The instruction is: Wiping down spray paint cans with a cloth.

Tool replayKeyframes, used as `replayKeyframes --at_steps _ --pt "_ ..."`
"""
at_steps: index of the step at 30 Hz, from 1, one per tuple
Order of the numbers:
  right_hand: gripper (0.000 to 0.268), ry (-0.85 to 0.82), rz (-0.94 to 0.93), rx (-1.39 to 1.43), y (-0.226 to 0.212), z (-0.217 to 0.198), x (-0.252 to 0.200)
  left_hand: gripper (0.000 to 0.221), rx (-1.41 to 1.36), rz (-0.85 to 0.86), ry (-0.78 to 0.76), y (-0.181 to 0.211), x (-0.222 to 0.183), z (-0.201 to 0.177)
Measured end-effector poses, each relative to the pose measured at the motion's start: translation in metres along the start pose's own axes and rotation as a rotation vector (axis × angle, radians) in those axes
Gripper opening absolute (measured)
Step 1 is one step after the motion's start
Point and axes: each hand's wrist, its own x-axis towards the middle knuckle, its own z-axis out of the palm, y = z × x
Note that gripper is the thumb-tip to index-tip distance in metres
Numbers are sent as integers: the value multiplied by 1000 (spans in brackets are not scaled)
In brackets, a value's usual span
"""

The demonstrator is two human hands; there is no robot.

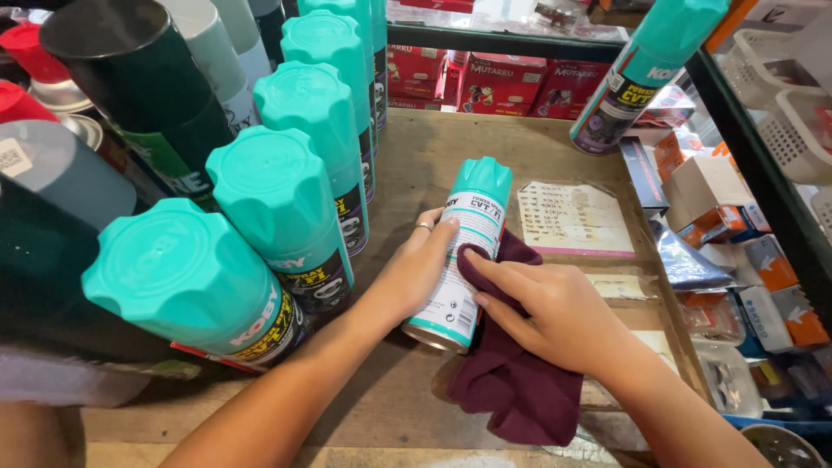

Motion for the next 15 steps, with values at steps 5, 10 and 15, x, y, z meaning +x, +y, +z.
replayKeyframes --at_steps 5,10,15 --pt "41 -7 1 -47 -5 -4 1 71 16 -6 2 2 -1 0" --pt "42 -32 -4 -84 -6 -4 -2 72 -4 -9 -3 0 0 1" --pt "42 -26 -25 -115 -8 -3 0 72 -2 -6 -3 -16 14 0"
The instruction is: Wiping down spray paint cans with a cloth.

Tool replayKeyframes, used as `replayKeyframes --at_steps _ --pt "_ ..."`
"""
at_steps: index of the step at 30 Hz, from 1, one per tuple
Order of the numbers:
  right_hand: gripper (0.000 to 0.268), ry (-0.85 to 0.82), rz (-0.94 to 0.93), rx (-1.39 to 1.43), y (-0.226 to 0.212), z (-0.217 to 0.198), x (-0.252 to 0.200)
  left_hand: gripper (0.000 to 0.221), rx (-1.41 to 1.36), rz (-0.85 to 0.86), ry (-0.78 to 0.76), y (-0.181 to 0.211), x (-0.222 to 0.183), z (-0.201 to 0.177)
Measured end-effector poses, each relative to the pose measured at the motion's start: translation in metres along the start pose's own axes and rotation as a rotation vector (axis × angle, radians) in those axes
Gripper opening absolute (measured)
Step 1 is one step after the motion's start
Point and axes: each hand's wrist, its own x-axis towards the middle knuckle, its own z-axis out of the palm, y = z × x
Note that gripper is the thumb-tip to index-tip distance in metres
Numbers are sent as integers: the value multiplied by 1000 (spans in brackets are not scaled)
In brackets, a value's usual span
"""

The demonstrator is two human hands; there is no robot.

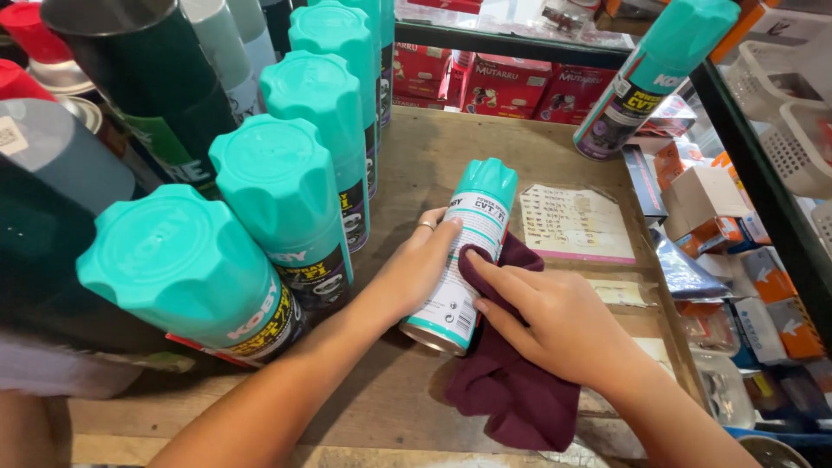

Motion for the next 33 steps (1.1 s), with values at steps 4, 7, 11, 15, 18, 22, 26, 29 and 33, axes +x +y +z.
replayKeyframes --at_steps 4,7,11,15,18,22,26,29,33 --pt "54 -96 45 29 -2 0 -3 64 -157 179 65 -29 26 3" --pt "55 -89 44 29 0 1 -4 63 -166 176 61 -27 25 3" --pt "49 0 61 55 4 5 -4 64 -144 174 76 -28 26 4" --pt "47 22 53 71 4 4 -1 64 -126 136 81 -24 23 3" --pt "40 36 41 93 9 3 3 63 -180 171 68 -25 22 5" --pt "40 99 175 98 30 17 -4 65 -75 72 28 9 -8 3" --pt "37 126 260 156 37 22 -6 72 13 12 -17 16 -14 0" --pt "37 144 294 213 37 22 -5 72 1 22 12 9 -6 3" --pt "36 160 273 240 31 22 -7 71 -20 40 41 4 -2 6"
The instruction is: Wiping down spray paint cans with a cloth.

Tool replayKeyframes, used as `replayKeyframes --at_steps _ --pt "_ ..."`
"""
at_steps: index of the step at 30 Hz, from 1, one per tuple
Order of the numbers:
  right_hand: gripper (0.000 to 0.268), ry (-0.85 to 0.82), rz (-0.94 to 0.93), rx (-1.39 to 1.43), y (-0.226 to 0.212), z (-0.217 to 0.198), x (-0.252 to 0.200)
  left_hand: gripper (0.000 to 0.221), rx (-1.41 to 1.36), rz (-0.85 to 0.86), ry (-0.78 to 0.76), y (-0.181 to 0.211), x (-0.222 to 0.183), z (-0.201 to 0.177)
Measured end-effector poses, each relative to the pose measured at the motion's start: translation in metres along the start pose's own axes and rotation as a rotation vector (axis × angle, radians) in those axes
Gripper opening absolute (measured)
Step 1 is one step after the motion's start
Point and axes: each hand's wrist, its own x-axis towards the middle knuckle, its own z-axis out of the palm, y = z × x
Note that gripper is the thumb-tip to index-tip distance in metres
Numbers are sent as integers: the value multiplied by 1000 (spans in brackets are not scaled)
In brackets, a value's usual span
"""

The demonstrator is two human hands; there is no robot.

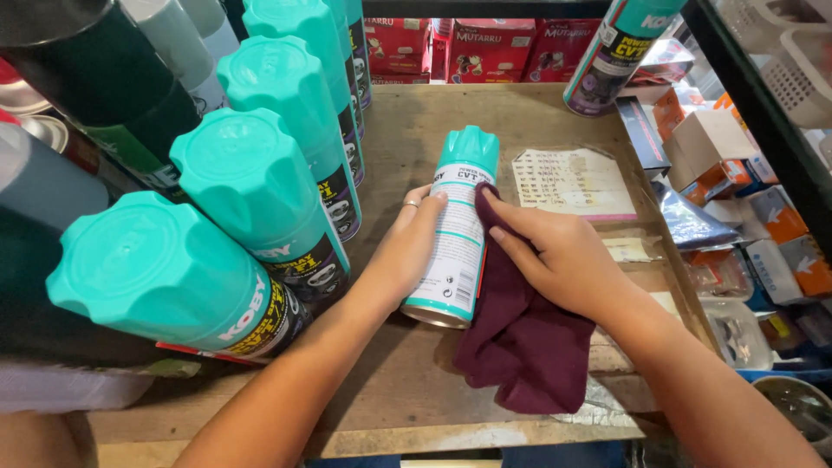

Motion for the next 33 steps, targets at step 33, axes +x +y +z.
replayKeyframes --at_steps 33 --pt "38 -58 45 179 10 3 2 72 -101 -83 139 -19 26 -1"
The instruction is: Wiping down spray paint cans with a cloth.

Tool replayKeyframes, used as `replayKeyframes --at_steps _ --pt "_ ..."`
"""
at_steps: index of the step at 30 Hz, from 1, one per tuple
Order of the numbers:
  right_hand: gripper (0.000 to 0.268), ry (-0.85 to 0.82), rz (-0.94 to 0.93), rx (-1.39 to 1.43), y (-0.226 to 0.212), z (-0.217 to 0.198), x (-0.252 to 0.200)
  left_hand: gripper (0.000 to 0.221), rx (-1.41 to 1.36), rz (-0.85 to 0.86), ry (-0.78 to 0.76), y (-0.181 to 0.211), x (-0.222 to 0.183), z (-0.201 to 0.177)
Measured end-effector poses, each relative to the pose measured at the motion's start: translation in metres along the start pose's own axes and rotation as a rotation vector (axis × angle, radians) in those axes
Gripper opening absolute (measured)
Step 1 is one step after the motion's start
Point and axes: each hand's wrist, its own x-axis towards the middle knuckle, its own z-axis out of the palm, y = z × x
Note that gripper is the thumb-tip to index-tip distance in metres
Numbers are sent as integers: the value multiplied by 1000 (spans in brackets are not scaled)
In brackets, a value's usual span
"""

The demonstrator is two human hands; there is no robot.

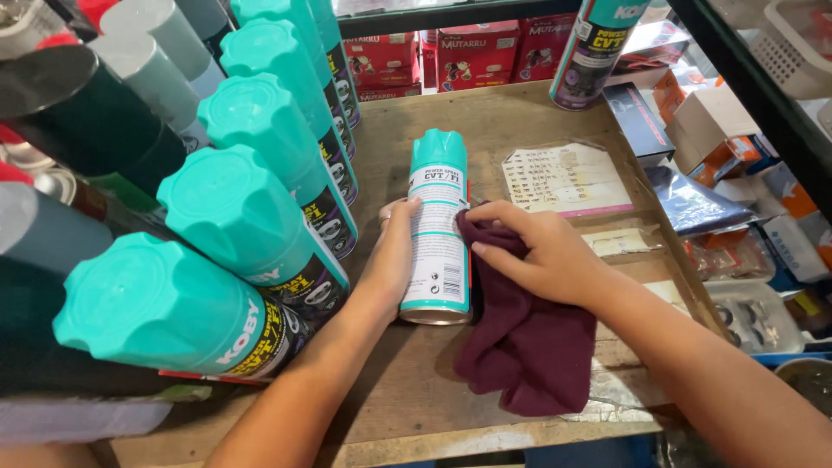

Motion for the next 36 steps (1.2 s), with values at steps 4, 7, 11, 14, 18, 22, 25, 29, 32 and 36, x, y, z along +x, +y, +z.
replayKeyframes --at_steps 4,7,11,14,18,22,25,29,32,36 --pt "26 15 24 115 -3 0 2 70 10 -2 23 -3 4 0" --pt "24 -7 4 188 -1 0 0 70 37 1 12 3 -1 2" --pt "25 -9 18 313 19 4 3 70 44 33 -2 -3 5 3" --pt "24 21 78 346 40 7 1 70 55 31 -6 8 -12 3" --pt "24 -19 36 348 6 6 -1 69 58 37 -8 1 -3 3" --pt "23 0 45 363 21 5 3 67 68 30 -25 3 -7 4" --pt "23 28 42 365 21 5 3 67 54 33 -23 2 -5 3" --pt "24 -25 -8 331 -7 3 -1 66 74 35 -16 4 -5 2" --pt "23 -39 -8 337 -1 -1 3 69 94 51 -16 5 -8 3" --pt "23 -12 -12 325 12 -4 5 67 87 30 -10 10 -11 6"
